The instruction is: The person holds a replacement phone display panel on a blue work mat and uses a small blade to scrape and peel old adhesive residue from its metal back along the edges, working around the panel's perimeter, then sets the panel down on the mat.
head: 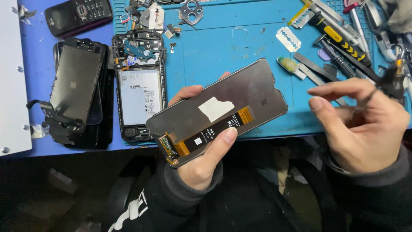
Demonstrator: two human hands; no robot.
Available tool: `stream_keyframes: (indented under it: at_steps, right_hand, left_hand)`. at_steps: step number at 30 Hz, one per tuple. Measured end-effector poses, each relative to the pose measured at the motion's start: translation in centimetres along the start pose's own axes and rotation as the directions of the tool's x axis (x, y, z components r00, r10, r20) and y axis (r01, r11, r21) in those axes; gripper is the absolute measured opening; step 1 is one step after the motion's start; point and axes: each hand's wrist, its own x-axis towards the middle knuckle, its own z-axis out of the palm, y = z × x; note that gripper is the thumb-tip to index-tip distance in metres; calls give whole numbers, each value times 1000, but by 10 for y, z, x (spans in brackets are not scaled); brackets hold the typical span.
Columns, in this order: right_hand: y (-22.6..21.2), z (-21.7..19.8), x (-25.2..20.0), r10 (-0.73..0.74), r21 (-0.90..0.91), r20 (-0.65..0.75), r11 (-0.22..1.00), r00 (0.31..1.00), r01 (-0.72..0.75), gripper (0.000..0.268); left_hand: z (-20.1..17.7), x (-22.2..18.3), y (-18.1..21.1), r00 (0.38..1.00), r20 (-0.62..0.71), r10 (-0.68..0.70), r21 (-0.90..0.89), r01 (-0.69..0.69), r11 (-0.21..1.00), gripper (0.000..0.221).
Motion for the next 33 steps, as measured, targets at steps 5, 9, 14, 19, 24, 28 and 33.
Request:
stream_keyframes:
  at_steps: [5,9,14,19,24,28,33]
  right_hand:
    - [11,7,3,-17,154,214,988,977,-16,14]
    - [20,10,3,-48,280,252,960,966,-25,10]
    - [17,10,2,-47,236,272,972,961,-19,7]
    - [21,10,0,-19,187,276,982,961,-34,7]
    - [7,13,4,-21,200,243,979,970,-29,15]
    - [20,10,1,-75,158,291,987,954,29,9]
    - [20,10,-3,-34,230,309,972,950,-40,7]
  left_hand:
    - [2,0,1,1000,-8,-15,-40,14,999,62]
    - [3,1,3,1000,5,-17,-67,17,998,62]
    - [4,-4,-3,999,35,-4,-166,10,986,61]
    - [4,-14,-13,996,74,48,-136,-38,990,54]
    - [3,-15,-11,995,91,43,-158,-28,987,53]
    - [3,-14,-6,992,119,34,-154,-16,988,54]
    - [6,-9,5,995,48,-86,-213,95,972,61]
